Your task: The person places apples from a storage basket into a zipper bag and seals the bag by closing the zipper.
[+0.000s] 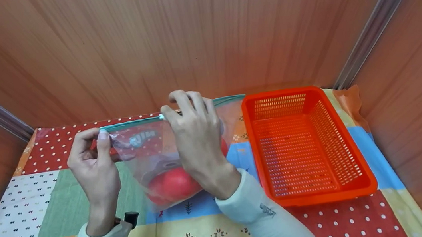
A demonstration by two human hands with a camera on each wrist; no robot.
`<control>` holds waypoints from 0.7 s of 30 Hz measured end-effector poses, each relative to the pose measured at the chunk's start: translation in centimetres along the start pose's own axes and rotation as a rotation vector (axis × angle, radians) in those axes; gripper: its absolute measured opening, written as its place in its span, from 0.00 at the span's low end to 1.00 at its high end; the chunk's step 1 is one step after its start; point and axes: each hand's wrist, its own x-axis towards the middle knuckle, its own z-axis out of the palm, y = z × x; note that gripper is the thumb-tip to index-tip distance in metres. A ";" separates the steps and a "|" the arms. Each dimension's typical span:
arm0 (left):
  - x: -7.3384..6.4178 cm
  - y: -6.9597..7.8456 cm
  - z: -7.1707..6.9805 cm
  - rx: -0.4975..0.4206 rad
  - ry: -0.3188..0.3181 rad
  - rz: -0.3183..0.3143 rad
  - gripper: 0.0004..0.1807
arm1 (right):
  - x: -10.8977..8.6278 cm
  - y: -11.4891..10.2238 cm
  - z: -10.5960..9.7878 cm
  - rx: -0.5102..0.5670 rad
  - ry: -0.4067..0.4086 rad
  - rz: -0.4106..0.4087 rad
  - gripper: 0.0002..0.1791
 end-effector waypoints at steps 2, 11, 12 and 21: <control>0.0 0.0 0.0 -0.007 0.002 -0.008 0.08 | -0.1 0.4 -0.2 0.002 0.002 -0.002 0.11; 0.2 -0.3 -0.3 -0.026 0.014 -0.055 0.06 | -0.7 2.2 -1.2 -0.017 0.012 0.008 0.10; 0.2 -0.3 -0.4 -0.025 0.014 -0.053 0.06 | -0.8 2.4 -1.3 -0.016 0.012 0.015 0.10; 0.3 -0.2 -0.5 -0.024 0.017 -0.029 0.06 | -1.4 4.1 -2.5 -0.023 0.000 0.060 0.11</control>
